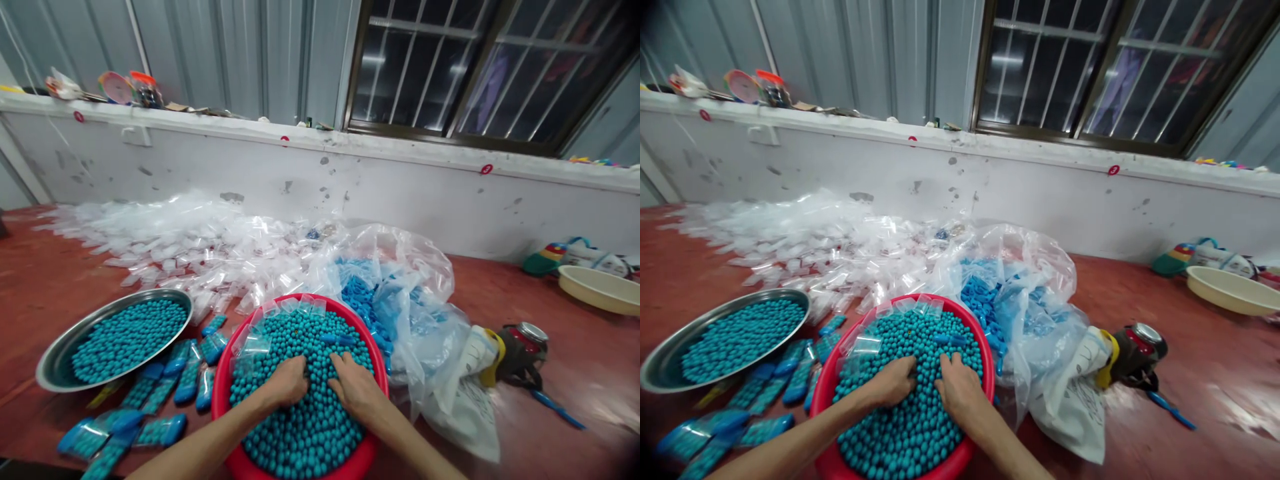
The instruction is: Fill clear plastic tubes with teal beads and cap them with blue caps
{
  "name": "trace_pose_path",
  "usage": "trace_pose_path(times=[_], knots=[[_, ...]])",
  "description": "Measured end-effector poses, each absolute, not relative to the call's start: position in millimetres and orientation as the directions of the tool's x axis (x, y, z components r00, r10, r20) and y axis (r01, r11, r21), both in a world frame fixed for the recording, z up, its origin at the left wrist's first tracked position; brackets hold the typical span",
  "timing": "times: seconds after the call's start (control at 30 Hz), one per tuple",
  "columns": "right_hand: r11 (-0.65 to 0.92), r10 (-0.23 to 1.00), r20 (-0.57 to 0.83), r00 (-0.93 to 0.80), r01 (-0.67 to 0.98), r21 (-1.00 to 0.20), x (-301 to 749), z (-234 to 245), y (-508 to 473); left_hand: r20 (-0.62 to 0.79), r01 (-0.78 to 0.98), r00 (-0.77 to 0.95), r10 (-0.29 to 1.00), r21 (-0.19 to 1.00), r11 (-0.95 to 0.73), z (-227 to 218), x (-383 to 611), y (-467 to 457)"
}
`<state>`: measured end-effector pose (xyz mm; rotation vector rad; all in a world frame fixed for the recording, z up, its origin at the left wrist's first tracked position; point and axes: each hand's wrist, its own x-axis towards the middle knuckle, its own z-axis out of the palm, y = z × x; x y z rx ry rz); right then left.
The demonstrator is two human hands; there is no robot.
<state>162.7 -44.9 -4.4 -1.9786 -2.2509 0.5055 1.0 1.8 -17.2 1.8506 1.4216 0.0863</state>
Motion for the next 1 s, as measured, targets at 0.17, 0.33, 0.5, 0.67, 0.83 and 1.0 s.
trace_pose_path(times=[0.17,0.33,0.5,0.67,0.83,1.0], knots=[[0.198,0.975,-0.031,-0.220,0.923,-0.330,167.4,2.2,-39.4,-0.490,0.606,0.404,0.772,0.776,0.175,-23.0,6.2,4.6],[0.091,0.993,0.064,-0.096,0.993,0.069,176.3,10.4,-13.8,-0.449,0.436,0.401,0.798,0.860,0.265,-16.4,-2.3,-5.2],[0.232,0.972,0.008,-0.235,0.962,0.147,182.1,-16.5,-8.4,-0.320,0.376,0.217,0.922,0.899,0.224,-20.4,1.3,-19.4],[0.487,0.793,0.319,-0.520,0.854,0.182,189.4,-34.1,-9.0,-0.203,0.379,0.117,0.972,0.914,0.145,-26.2,-1.9,-15.6],[0.609,0.793,0.223,-0.567,0.732,-0.306,162.6,-5.7,-0.8,-0.247,0.284,0.228,0.942,0.942,0.178,-27.6,-3.7,-11.3],[0.221,0.948,0.063,-0.311,0.505,-0.834,153.1,-4.0,12.4,-0.330,0.128,0.413,0.849,0.944,0.305,-27.7,-4.3,-7.5]])
